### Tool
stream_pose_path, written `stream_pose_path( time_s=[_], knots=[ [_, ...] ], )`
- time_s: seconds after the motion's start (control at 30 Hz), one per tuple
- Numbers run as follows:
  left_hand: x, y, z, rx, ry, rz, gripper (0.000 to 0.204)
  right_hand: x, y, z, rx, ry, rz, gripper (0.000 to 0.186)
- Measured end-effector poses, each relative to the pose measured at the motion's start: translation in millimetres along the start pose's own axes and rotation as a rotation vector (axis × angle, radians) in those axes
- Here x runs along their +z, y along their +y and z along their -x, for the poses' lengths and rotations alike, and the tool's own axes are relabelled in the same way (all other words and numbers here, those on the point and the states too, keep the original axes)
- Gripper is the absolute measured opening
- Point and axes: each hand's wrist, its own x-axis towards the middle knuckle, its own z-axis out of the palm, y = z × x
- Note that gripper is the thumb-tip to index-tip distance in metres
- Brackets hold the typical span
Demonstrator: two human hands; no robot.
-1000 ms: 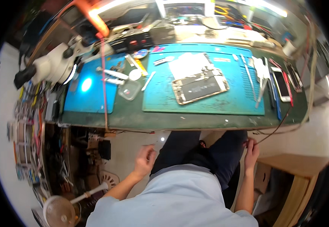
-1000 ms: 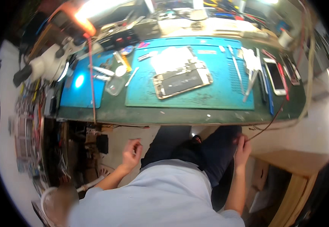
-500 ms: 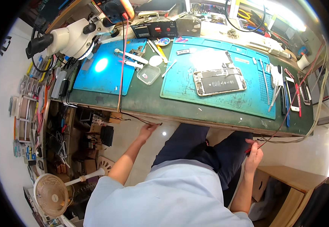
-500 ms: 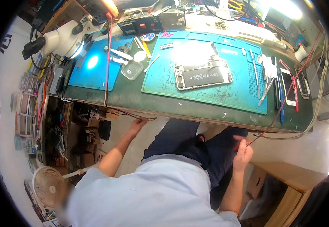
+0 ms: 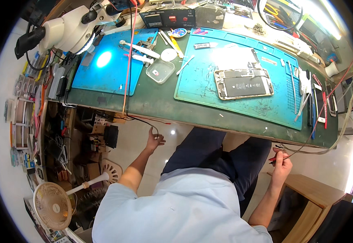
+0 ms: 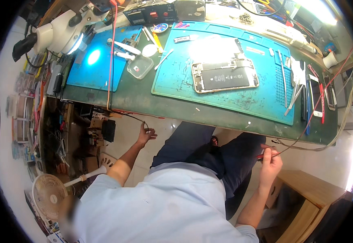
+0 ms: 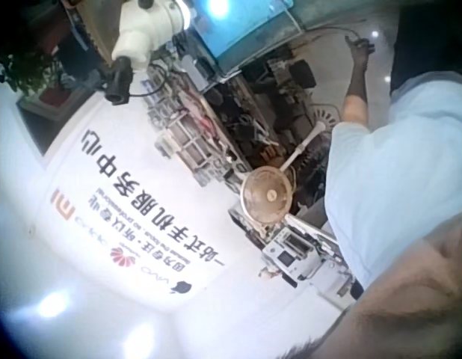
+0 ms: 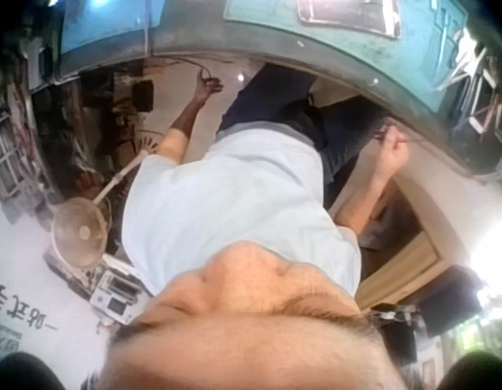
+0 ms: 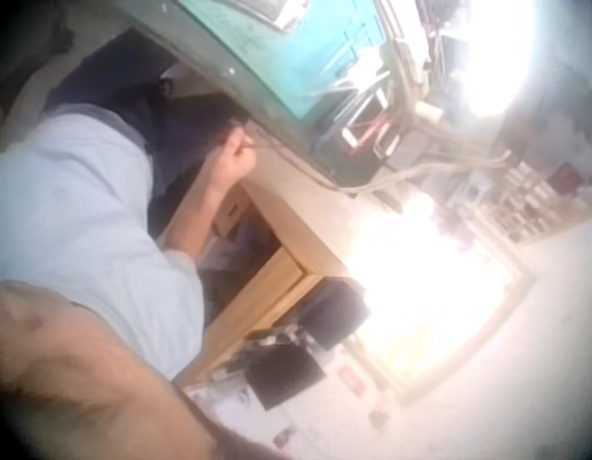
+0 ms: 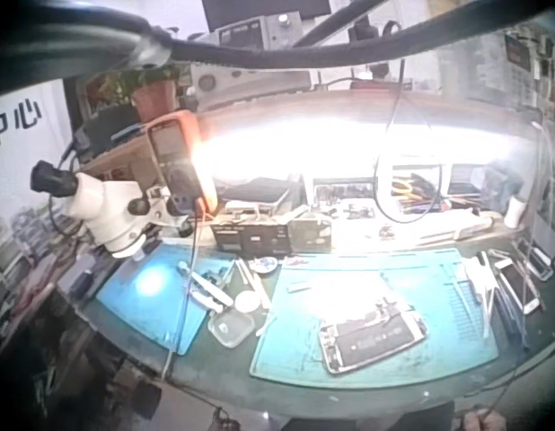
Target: The person repairs a disassembled smartphone by connecting a ribbon cable to the motherboard and testing the screen with a power supply. They then plug a charging cable into the device to verify functionality.
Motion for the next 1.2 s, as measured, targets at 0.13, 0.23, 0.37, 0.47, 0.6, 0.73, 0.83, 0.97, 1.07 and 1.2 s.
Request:
stream_pose_path(
  time_s=[0.13,0.23,0.37,0.47,0.6,0.73,0.83,0.97,1.07,1.2],
  knots=[
    [-5,26,-25,-0.007,-0.205,-0.034,0.086,7,-7,-3,0.038,0.022,-0.016,0.025],
    [-6,13,-53,0.054,-0.405,-0.064,0.083,6,-6,-7,0.031,-0.014,-0.034,0.024],
    [1,-14,-48,0.334,-0.45,-0.372,0.066,0,-22,-4,0.093,-0.017,0.009,0.018],
    [-25,-20,-49,0.408,-0.385,-0.642,0.039,1,-33,-3,0.035,-0.002,-0.104,0.017],
    [-84,-65,-47,0.386,-0.383,-0.986,0.017,1,-42,-8,-0.059,-0.184,-0.329,0.025],
    [-135,-126,-2,0.195,-0.461,-0.841,0.015,-5,-47,-10,0.013,-0.368,-0.482,0.028],
    [-128,-138,56,-0.463,-0.346,-0.676,0.015,-2,-56,-16,0.021,-0.443,-0.531,0.026],
    [-134,-131,107,-0.223,-0.294,-0.651,0.01,3,-64,-28,0.019,-0.555,-0.651,0.02],
    [-102,-63,146,0.133,-0.269,-0.188,0.008,12,-71,-36,-0.03,-0.612,-0.691,0.018],
    [-27,102,202,0.546,-0.351,-0.255,0.009,28,-87,-40,-0.05,-0.624,-0.695,0.021]
  ],
)
